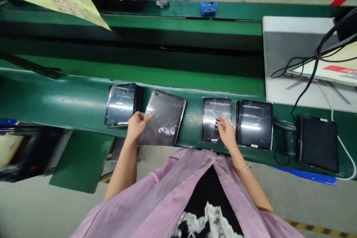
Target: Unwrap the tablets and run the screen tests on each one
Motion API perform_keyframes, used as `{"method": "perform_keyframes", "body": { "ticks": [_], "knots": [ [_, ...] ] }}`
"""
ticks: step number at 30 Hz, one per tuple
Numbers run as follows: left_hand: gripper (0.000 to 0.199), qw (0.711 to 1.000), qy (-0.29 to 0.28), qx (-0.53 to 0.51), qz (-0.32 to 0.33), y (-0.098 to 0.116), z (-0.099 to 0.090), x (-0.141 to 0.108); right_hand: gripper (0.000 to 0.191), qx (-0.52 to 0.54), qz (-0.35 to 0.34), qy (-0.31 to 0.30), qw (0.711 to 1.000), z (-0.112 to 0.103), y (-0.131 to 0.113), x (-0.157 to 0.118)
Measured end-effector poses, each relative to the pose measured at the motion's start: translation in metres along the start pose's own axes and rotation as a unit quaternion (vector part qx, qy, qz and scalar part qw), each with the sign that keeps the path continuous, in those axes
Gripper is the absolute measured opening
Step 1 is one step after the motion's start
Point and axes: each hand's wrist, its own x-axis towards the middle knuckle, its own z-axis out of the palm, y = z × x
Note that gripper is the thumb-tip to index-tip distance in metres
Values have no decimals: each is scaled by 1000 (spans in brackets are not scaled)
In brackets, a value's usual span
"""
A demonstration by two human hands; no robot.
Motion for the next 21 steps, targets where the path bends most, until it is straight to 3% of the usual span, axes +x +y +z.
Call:
{"method": "perform_keyframes", "body": {
  "ticks": [3,5,8,10,13,16,18,21],
  "knots": [
    [35,987,23,-146,68,40,-21,-31,61,119,33,-90,988,9,-27,0],
    [37,960,-17,-274,49,65,-26,-46,76,181,50,-128,974,13,-50,2],
    [42,893,-113,-435,-7,93,-18,-58,76,249,28,-160,955,14,-81,5],
    [43,873,-135,-468,-5,106,-3,-64,67,267,-3,-121,956,10,-94,5],
    [31,912,-86,-398,51,120,30,-74,72,209,-18,-11,978,-1,-92,6],
    [21,973,-50,-207,88,134,67,-84,83,133,13,50,990,-16,-65,9],
    [24,986,-98,-106,78,143,88,-88,85,89,38,76,992,-23,-40,13],
    [29,981,-171,-66,55,152,113,-91,84,57,60,83,993,-26,-1,20]
  ]
}}
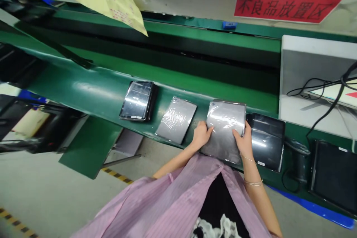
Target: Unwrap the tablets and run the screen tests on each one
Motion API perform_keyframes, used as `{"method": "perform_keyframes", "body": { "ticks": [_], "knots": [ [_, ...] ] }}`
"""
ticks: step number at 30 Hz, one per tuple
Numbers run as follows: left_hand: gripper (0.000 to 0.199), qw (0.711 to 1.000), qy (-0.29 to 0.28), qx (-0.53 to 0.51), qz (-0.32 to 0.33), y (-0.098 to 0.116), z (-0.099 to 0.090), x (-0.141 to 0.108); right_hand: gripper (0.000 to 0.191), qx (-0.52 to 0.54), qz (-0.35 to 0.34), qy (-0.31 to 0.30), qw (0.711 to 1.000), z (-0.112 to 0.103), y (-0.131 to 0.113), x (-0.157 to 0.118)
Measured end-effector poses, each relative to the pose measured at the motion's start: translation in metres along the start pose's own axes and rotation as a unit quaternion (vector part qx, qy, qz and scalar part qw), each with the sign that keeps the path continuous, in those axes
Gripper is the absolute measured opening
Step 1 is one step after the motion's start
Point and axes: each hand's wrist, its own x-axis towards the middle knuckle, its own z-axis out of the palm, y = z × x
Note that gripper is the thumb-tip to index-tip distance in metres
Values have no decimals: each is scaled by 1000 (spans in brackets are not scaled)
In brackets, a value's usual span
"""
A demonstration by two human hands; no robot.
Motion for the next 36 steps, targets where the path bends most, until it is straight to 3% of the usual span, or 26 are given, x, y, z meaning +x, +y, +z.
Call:
{"method": "perform_keyframes", "body": {
  "ticks": [3,6,9,15,21,25,29,32,34,36],
  "knots": [
    [28,1000,-11,-17,-4,0,13,4,80,-27,2,-17,999,2,27,9],
    [20,999,-22,-42,12,-3,15,9,81,-70,4,-5,997,2,36,15],
    [13,997,-25,-59,33,-6,8,18,85,-91,1,26,995,-3,34,22],
    [9,996,-49,-53,52,-7,2,34,77,-128,16,-3,992,-5,35,31],
    [15,999,-13,-32,21,-1,10,25,74,-143,47,5,989,12,40,30],
    [14,994,-33,-90,46,4,8,17,77,-94,86,6,992,10,32,32],
    [15,981,-49,-170,75,6,-12,12,79,-2,104,-24,994,-11,-4,24],
    [28,935,-111,-316,116,17,-45,-3,67,130,99,-67,984,-32,-55,3],
    [48,904,-136,-360,187,30,-72,-21,60,209,75,-63,973,-43,-95,-17],
    [62,909,-66,-303,277,44,-99,-43,53,237,14,-13,971,-51,-131,-38]
  ]
}}
